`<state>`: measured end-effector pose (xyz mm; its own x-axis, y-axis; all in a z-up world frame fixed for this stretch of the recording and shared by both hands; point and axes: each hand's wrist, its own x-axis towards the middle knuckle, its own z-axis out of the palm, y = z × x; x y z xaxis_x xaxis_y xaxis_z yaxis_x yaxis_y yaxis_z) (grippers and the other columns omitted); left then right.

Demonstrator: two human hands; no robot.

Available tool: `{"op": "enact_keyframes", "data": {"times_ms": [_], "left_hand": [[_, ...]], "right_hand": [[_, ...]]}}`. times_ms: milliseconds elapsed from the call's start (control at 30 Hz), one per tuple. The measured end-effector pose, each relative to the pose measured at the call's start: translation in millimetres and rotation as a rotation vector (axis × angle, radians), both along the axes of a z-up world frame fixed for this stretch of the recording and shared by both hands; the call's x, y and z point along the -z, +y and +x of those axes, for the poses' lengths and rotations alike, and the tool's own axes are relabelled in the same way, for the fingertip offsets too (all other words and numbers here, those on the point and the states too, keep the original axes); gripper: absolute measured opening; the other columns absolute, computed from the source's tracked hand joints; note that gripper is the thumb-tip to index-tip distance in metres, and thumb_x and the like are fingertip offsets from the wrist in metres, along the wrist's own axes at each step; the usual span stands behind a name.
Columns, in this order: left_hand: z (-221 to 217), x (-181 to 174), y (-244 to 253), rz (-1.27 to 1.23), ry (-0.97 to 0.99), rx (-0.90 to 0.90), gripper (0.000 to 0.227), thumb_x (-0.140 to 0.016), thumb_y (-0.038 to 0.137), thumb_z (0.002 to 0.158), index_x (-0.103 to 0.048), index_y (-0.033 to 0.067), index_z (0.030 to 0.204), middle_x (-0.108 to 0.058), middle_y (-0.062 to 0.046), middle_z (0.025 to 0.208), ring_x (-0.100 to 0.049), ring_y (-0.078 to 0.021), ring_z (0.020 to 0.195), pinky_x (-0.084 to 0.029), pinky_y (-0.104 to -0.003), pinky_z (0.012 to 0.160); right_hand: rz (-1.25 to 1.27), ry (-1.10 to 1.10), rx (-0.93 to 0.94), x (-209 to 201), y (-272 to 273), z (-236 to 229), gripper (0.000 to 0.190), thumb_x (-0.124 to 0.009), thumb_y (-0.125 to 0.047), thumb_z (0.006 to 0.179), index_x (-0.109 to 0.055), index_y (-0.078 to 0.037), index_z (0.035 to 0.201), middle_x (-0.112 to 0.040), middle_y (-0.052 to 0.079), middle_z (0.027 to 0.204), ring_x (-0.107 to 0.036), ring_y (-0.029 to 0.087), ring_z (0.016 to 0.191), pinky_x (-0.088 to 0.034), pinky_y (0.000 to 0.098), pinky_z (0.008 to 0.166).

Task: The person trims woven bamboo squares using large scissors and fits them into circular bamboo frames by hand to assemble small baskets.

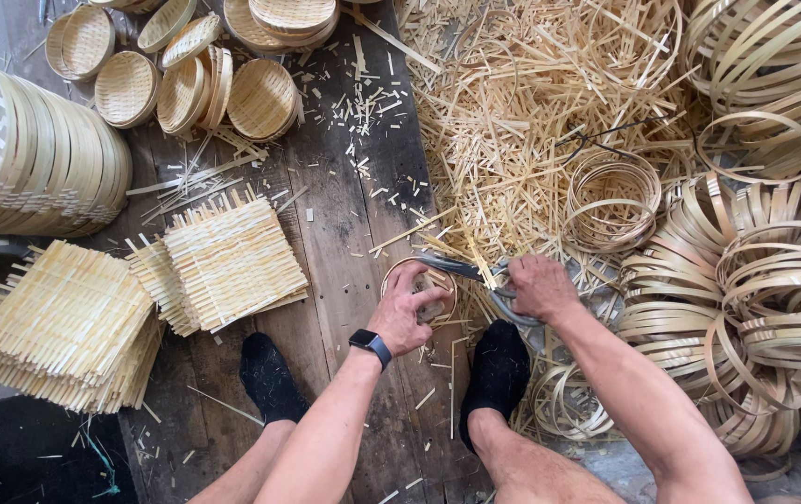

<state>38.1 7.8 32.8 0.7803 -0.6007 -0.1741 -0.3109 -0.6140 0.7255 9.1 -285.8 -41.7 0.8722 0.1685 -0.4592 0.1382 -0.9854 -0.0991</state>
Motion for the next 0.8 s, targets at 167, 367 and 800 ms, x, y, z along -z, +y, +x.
{"op": "enact_keyframes", "data": {"times_ms": [167,367,800], "left_hand": [[3.2,31.3,13.3,-0.112,0.081,-0.320,0.063,-0.080,0.023,0.069,-0.067,0.0147,0.130,-0.042,-0.023,0.148,-0.041,-0.0408,0.138,-0.038,-0.050,0.112],[11.7,111.4,30.5,-0.074,0.392,-0.856,0.041,-0.073,0.030,0.095,-0.070,0.0023,0.125,-0.076,-0.013,0.110,-0.073,-0.0212,0.100,-0.056,-0.034,0.089],[12.4,107.1,7.7,-0.329,0.574,-0.984,0.029,-0.080,0.014,0.086,-0.078,0.0017,0.113,-0.080,-0.007,0.101,-0.070,-0.0110,0.087,-0.056,-0.025,0.080]], "right_hand": [[0.050,0.266,0.405,-8.7,-16.6,-6.5,0.040,-0.062,-0.043,0.099,-0.061,-0.007,0.116,-0.065,0.011,0.101,-0.066,0.024,0.096,-0.056,0.0394,0.091],[-0.128,0.137,0.541,-22.4,3.6,-14.9,0.087,-0.084,-0.043,0.079,-0.045,0.005,0.140,-0.049,0.023,0.131,-0.045,0.033,0.125,-0.035,0.0478,0.110],[0.880,0.222,0.868,21.2,76.0,18.1,0.018,-0.079,-0.024,0.087,-0.080,-0.008,0.095,-0.078,0.005,0.085,-0.066,0.014,0.077,-0.053,0.0315,0.072]]}}
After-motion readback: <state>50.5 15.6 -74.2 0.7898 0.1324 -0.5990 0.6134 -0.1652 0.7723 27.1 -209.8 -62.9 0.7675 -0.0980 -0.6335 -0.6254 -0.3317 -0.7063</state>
